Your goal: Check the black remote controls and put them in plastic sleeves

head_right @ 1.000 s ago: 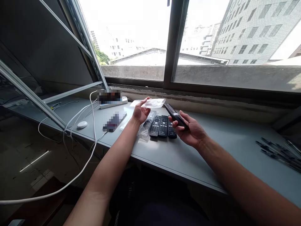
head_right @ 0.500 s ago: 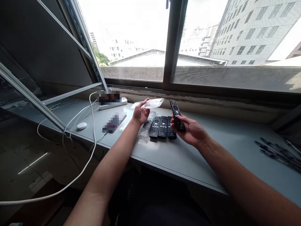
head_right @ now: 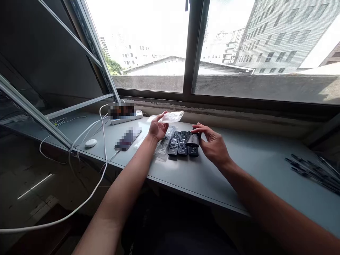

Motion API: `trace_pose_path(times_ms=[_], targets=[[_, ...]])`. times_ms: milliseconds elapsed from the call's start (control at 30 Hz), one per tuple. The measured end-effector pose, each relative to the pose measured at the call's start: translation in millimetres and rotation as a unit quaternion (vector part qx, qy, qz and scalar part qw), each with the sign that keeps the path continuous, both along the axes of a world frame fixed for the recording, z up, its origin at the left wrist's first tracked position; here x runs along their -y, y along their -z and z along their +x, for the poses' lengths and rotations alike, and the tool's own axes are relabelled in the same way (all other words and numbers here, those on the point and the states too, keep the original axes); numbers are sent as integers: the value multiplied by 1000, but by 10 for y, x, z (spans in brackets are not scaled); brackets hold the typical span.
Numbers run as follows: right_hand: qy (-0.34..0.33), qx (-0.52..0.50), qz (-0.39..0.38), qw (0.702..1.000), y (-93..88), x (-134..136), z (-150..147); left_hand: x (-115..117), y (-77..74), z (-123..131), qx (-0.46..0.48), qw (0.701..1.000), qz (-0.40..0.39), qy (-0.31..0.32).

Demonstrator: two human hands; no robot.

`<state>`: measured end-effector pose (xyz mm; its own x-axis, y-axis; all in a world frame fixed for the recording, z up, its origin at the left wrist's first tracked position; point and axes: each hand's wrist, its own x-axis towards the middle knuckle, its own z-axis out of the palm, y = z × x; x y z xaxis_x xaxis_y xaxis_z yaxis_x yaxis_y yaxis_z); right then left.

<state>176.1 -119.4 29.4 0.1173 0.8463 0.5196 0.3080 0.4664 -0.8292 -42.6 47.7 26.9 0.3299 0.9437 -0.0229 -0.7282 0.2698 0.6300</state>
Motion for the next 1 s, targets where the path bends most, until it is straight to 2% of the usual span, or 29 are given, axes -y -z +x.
trace_pose_path(times_ms=[200, 333, 467, 567, 733, 1000], targets=[[8, -6, -23, 1000, -13, 16, -13, -27, 19, 8, -3, 1000, 3, 5], [33, -37, -77, 996, -52, 39, -44, -40, 11, 0, 4, 1000, -3, 9], [-29, -157, -157, 975, -85, 39, -82, -38, -20, -32, 13, 1000, 4, -5], [-56, -207, -172, 962, -100, 34, -98, -49, -33, -60, 21, 999, 6, -38], [-71, -173, -174, 967, -71, 40, -81, -80, -13, -71, 27, 996, -7, -88], [-47, -114, -171, 978, -117, 97, -119, -102, 15, -45, 30, 996, 16, -85]])
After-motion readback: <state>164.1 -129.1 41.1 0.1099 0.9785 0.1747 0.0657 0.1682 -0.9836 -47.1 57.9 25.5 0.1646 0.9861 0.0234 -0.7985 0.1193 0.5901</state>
